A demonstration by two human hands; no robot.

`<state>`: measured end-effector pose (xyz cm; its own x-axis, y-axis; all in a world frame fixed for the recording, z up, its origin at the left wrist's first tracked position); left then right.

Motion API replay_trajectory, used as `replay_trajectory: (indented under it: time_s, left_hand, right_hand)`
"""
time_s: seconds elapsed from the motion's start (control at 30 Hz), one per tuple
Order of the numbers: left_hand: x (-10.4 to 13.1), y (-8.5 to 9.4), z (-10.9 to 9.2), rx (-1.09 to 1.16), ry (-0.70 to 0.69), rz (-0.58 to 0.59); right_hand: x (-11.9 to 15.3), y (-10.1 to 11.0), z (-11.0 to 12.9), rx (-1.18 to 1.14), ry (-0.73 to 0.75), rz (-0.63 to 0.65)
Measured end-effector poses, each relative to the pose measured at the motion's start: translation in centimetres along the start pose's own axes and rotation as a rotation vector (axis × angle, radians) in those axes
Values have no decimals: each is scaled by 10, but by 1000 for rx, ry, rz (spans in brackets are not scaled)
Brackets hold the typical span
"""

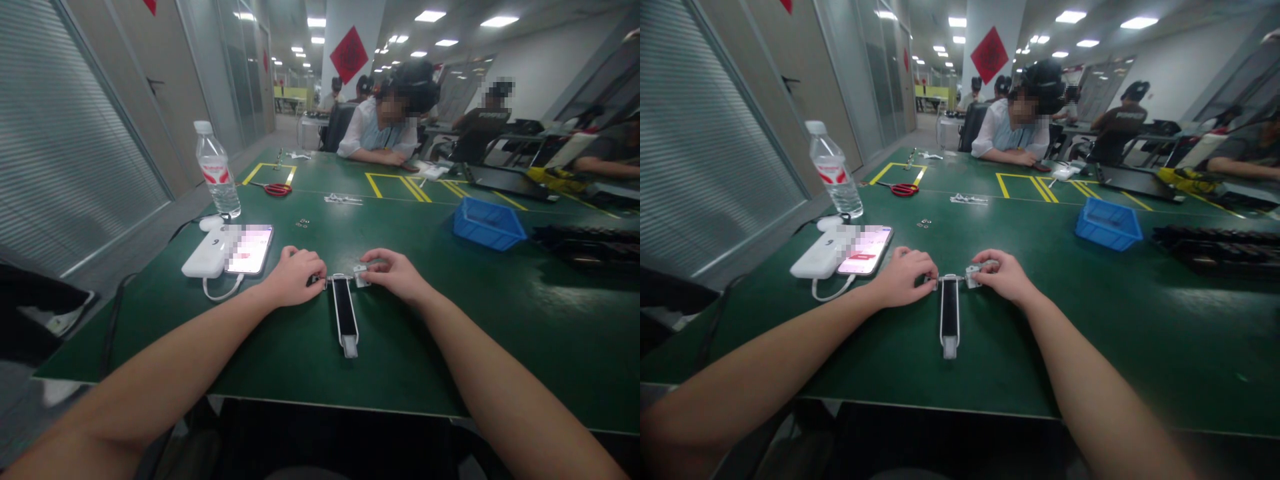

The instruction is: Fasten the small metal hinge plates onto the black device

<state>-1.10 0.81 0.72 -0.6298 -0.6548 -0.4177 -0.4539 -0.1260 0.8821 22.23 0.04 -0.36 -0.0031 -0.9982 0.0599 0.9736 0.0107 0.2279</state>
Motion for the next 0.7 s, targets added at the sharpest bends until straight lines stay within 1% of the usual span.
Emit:
replay_trajectory:
  time_s: [0.17,0.37,0.7]
  left_hand:
    - [0,-1,1,3,-9,0]
    - [0,-1,0,-3,-3,2]
    - [1,0,0,-10,0,4]
  right_hand:
    - [0,-2,-3,1,20,66]
    - [-2,-1,-7,46,74,69]
    - [0,-3,-3,136,289,64]
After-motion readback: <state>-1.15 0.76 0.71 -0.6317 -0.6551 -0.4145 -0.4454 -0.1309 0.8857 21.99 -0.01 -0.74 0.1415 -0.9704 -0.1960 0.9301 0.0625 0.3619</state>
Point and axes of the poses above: each hand's wrist, its own x-axis away from the middle knuckle, its own y-axis out of the back of the hand, z = x × y, the point moved 1 cm from there along -x, towards the middle knuckle, and after that the axes turned 9 degrees about -z, right-handed, at the moved point
